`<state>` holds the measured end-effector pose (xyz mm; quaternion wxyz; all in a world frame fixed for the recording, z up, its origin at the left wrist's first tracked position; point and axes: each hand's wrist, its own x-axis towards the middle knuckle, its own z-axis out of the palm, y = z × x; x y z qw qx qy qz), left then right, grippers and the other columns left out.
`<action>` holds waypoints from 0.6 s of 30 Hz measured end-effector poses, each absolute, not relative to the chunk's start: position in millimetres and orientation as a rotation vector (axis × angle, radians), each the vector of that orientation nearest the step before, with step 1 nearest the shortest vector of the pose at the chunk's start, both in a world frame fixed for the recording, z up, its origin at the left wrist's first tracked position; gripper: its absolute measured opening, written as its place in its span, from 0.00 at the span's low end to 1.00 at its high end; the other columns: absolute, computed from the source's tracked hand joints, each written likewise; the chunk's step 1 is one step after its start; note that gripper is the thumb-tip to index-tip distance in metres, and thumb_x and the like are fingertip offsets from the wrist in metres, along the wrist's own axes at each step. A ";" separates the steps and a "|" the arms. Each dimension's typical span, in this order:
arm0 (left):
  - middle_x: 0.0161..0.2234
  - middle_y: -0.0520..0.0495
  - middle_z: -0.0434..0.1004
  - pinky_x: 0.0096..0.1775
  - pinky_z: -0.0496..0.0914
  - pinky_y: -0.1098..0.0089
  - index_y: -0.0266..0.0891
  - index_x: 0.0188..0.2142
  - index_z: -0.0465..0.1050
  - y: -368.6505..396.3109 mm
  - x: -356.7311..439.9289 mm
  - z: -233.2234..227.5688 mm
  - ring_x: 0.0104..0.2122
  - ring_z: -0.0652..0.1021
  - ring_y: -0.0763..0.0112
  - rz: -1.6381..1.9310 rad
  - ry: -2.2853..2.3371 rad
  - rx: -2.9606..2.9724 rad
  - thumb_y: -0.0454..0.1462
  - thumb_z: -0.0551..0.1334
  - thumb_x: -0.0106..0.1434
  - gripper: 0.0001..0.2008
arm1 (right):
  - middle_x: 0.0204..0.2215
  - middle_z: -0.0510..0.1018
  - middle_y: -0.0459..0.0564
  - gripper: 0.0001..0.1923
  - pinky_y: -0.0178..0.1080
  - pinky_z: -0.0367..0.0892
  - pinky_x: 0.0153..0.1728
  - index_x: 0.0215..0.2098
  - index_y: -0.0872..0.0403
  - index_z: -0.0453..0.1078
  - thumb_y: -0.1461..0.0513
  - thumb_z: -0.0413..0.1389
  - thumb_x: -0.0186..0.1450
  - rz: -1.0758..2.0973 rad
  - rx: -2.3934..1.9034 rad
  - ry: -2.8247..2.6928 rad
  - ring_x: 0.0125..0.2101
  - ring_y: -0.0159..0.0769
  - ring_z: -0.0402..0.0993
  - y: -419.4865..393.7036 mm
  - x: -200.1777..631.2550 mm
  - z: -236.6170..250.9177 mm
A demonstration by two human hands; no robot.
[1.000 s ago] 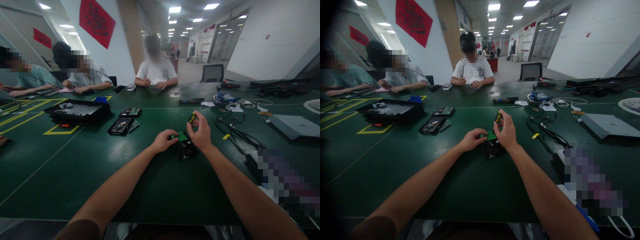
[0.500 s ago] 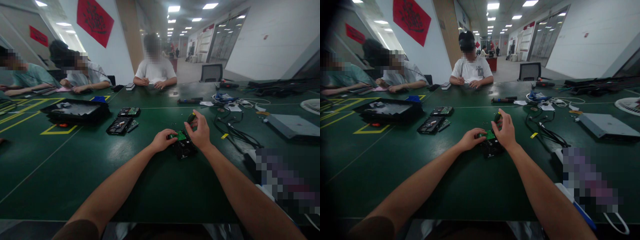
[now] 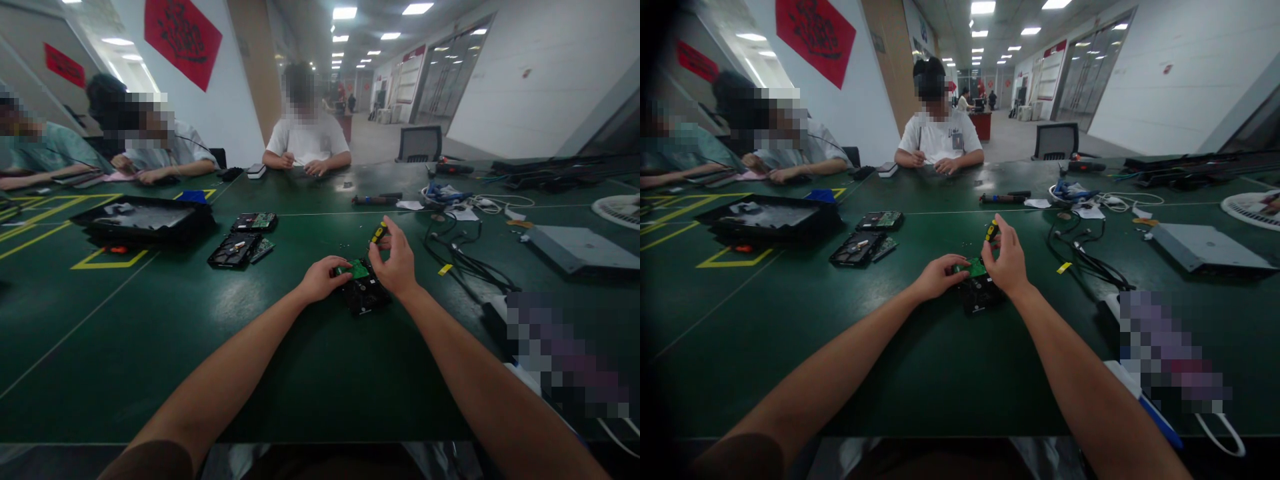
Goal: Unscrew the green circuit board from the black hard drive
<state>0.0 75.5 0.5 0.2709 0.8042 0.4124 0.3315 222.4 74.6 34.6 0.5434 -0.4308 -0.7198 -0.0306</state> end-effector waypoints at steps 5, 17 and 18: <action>0.54 0.45 0.77 0.42 0.73 0.65 0.44 0.50 0.80 75.8 -0.1 -0.1 0.38 0.77 0.68 0.896 1.105 2.154 0.43 0.67 0.65 0.15 | 0.53 0.72 0.58 0.34 0.49 0.81 0.39 0.70 0.47 0.53 0.59 0.58 0.68 -0.069 -1.044 -1.700 0.37 0.41 0.78 74.3 222.2 35.3; 0.53 0.45 0.78 0.42 0.73 0.66 0.43 0.50 0.80 78.7 -0.7 -6.5 0.36 0.77 0.70 0.943 1.068 2.167 0.43 0.68 0.65 0.14 | 0.52 0.73 0.57 0.34 0.54 0.80 0.42 0.70 0.47 0.53 0.59 0.57 0.68 -0.094 -1.040 -1.700 0.38 0.43 0.78 75.6 222.9 33.8; 0.53 0.45 0.78 0.41 0.73 0.66 0.43 0.50 0.80 78.6 -0.5 -6.5 0.36 0.77 0.70 0.938 1.076 2.164 0.43 0.68 0.65 0.15 | 0.52 0.73 0.57 0.34 0.54 0.80 0.42 0.70 0.47 0.52 0.60 0.57 0.69 -0.092 -1.030 -1.705 0.38 0.43 0.78 75.6 222.9 33.8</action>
